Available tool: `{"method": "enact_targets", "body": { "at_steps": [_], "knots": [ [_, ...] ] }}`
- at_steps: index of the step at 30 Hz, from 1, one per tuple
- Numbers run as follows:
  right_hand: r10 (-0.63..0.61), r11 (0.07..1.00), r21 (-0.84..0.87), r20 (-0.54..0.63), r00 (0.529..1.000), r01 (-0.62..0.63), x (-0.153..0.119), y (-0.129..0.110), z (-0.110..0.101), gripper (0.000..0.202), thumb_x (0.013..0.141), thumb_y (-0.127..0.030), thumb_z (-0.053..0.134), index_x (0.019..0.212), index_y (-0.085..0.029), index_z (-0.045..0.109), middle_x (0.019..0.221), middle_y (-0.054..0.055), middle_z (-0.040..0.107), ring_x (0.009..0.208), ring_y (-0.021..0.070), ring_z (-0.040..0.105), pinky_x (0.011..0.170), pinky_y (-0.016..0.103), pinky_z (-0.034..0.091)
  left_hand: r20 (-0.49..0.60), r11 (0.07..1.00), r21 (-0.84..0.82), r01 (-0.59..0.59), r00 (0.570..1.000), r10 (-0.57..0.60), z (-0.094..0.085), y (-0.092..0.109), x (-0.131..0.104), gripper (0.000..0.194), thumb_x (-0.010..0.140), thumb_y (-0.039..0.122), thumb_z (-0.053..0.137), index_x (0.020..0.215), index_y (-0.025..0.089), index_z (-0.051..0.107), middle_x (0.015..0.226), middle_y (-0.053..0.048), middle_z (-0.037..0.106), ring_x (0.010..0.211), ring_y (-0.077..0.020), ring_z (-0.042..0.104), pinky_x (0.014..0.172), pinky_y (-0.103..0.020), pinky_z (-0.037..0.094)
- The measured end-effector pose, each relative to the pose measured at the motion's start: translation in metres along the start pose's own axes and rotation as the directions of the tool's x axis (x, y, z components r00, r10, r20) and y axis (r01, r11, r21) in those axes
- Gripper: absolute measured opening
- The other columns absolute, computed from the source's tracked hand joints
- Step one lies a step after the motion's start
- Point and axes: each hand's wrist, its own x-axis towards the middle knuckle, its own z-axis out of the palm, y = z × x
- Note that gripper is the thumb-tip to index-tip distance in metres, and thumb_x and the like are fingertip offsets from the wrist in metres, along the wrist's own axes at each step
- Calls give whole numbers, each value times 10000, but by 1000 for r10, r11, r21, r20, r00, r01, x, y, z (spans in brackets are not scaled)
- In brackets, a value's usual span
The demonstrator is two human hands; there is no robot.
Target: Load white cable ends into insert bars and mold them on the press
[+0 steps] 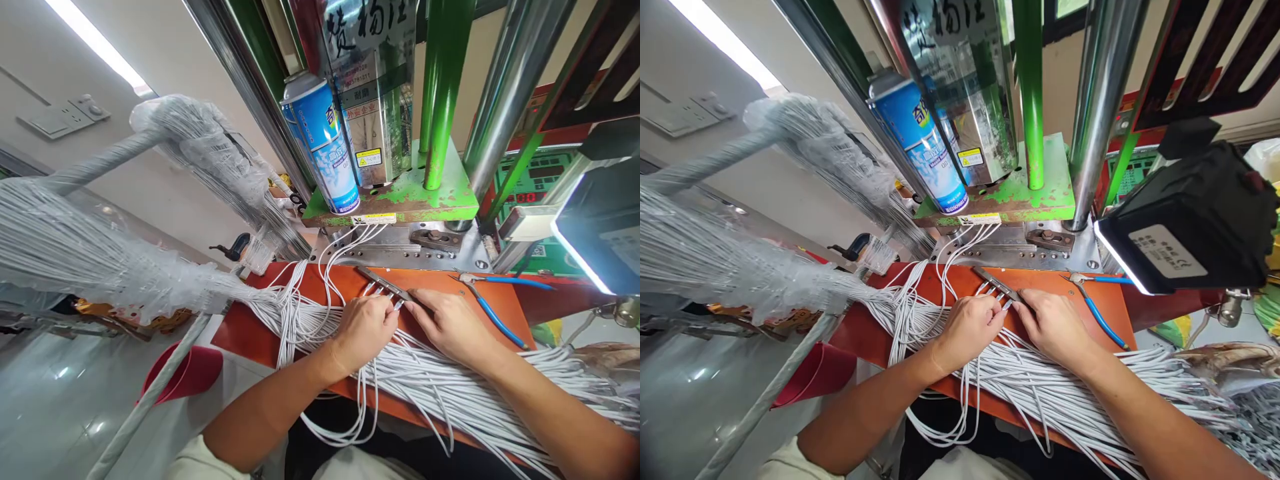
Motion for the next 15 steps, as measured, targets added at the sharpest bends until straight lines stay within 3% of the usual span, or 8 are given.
{"method": "enact_targets", "body": {
  "at_steps": [4, 8, 12, 15],
  "knots": [
    [-96, 994, -49, -17, 995, 95, 0, 1, -1, 335, 1073, -387, 415, 995, -186, 672, 970, 100, 654, 901, 228, 597, 785, 360, 450, 21, 999, 31, -21, 1000, 20, 4, -2, -3, 192, 944, 231, 605, 762, 208, 660, 774, -33, 704, 709, -184, 618, 675, -302, 392],
    [-78, 997, -28, 27, 997, 79, 1, -1, 0, 335, 1065, -388, 441, 1135, -186, 699, 1044, 109, 632, 950, 233, 587, 849, 394, 492, 65, 998, 37, -52, 997, 49, -21, -13, 8, 264, 960, 370, 651, 751, 210, 658, 749, -24, 687, 673, -170, 598, 641, -287, 375],
    [-24, 1000, 5, 39, 999, 24, 3, -3, -1, 378, 1085, -405, 397, 1188, -192, 692, 1069, 106, 639, 958, 230, 607, 887, 406, 507, -113, 980, 196, -21, 993, 44, -53, -38, 43, 283, 1007, 395, 587, 826, 197, 677, 824, -53, 713, 729, -185, 616, 679, -290, 389],
    [-19, 1000, 13, 19, 1000, 19, 5, -5, -4, 372, 1086, -404, 391, 1151, -202, 697, 1026, 102, 647, 931, 229, 624, 850, 389, 518, -202, 942, 333, -31, 974, 103, -54, -57, 67, 276, 1028, 367, 542, 892, 181, 693, 895, -85, 720, 787, -211, 636, 702, -306, 403]
  ]
}}
